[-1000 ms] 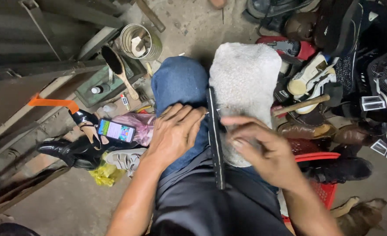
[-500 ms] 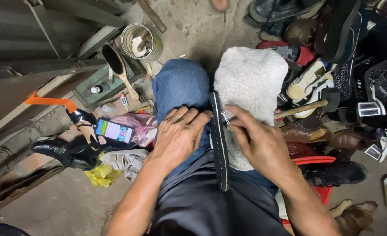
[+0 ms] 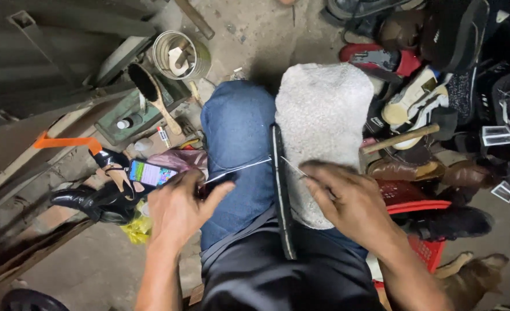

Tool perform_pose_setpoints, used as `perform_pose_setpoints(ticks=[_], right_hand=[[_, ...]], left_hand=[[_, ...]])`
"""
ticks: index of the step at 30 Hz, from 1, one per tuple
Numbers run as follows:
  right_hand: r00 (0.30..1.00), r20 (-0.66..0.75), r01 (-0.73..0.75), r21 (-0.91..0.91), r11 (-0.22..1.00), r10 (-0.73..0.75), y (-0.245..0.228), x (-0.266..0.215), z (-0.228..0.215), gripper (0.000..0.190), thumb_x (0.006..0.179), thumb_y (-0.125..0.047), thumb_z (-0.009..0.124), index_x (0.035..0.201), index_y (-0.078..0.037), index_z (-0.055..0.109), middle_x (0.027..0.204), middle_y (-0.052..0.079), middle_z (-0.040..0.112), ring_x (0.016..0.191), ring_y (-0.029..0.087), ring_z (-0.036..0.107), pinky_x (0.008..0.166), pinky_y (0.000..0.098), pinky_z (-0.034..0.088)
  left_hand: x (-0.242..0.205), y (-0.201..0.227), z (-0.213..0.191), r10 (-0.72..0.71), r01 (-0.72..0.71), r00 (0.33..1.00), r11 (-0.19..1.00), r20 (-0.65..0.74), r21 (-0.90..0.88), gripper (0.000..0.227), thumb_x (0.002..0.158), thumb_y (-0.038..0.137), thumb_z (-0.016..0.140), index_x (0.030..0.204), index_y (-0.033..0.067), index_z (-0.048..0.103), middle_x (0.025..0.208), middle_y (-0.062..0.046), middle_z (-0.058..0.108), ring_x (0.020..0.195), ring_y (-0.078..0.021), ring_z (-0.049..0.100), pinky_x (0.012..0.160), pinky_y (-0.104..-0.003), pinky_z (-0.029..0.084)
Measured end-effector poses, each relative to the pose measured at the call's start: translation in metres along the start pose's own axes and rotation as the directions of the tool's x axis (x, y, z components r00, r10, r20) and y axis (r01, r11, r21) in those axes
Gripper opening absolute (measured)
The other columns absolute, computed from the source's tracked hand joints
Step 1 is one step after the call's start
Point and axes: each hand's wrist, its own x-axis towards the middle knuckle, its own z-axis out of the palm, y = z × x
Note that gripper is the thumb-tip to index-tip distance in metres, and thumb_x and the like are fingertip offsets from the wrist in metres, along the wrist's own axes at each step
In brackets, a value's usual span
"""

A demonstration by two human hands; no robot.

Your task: The person sits on the floor and sews a black slipper using a needle and white thread. They hold the slipper on their lap and repeatedly push the needle through the sole while pulling the thread tight. A smartphone is visible on the floor nearby.

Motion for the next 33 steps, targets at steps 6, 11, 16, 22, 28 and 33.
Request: perform_pose_setpoints(ticks=[6,11,16,22,28,33], right_hand=[[0.99,0.056,0.099,0.372,0.923,-0.129,0.013,-0.018,-0.002,0.012,0.097,-0.014,0.063,0.102,-0.006,0.071,0.1,0.006,0.073,0.103,0.02,0.069,0.108,0.0414,0.054],[0.991,0.029,0.073,0.711,0.699,-0.133,0.011,-0.025,-0.006,0.013,0.095,-0.012,0.066,0.086,-0.006,0.059,0.134,0.022,0.064,0.106,0.022,0.066,0.094,0.0369,0.058],[0.998,0.001,0.047,0.587,0.808,-0.06,-0.01,-0.024,0.016,0.016,0.085,-0.017,0.076,0.095,-0.009,0.066,0.126,0.013,0.069,0.114,0.02,0.067,0.102,0.0367,0.053],[0.98,0.122,-0.161,0.02,0.987,0.157,-0.015,-0.032,0.031,0.096,0.077,-0.039,0.085,0.154,-0.012,0.035,0.158,0.011,0.044,0.111,0.024,0.07,0.092,0.0409,0.057],[0.994,0.107,0.0,-0.058,0.998,0.006,-0.003,-0.04,0.031,0.083,0.081,-0.036,0.081,0.147,-0.003,0.045,0.108,0.008,0.061,0.103,0.024,0.061,0.09,0.0411,0.052],[0.997,0.07,-0.017,-0.002,1.0,0.017,-0.002,-0.04,0.021,0.055,0.084,-0.028,0.08,0.132,-0.008,0.06,0.089,0.0,0.059,0.077,0.017,0.056,0.077,0.0313,0.05]], left_hand=[[0.011,0.04,-0.001,-0.058,0.153,0.971,0.895,0.232,-0.418,0.033,0.096,0.046,0.067,0.088,0.0143,0.063,0.056,0.0,0.054,0.046,-0.0147,0.043,0.05,-0.033,0.039],[0.009,0.044,0.003,0.029,0.17,0.966,0.676,0.257,-0.717,0.024,0.1,0.03,0.062,0.094,0.0088,0.071,0.086,0.0,0.07,0.08,-0.011,0.063,0.073,-0.026,0.051],[0.009,0.059,0.024,-0.009,0.162,0.973,0.735,0.23,-0.658,0.028,0.097,0.026,0.067,0.125,0.0206,0.071,0.092,0.0,0.077,0.082,-0.0057,0.068,0.067,-0.023,0.053],[0.002,0.073,0.008,0.087,0.031,0.975,0.861,0.206,-0.508,0.025,0.101,0.031,0.063,0.082,0.0153,0.056,0.064,-0.004,0.059,0.057,-0.0171,0.05,0.059,-0.036,0.046],[-0.003,0.081,0.005,0.369,-0.424,0.905,0.824,-0.211,-0.376,0.034,0.104,0.018,0.061,0.073,0.0076,0.05,0.069,-0.004,0.043,0.056,-0.0241,0.046,0.048,-0.04,0.035],[0.009,0.079,0.037,0.255,-0.307,0.93,0.935,-0.263,-0.176,0.013,0.098,0.025,0.07,0.094,0.0127,0.071,0.091,-0.003,0.065,0.064,-0.0314,0.066,0.05,-0.046,0.048]])
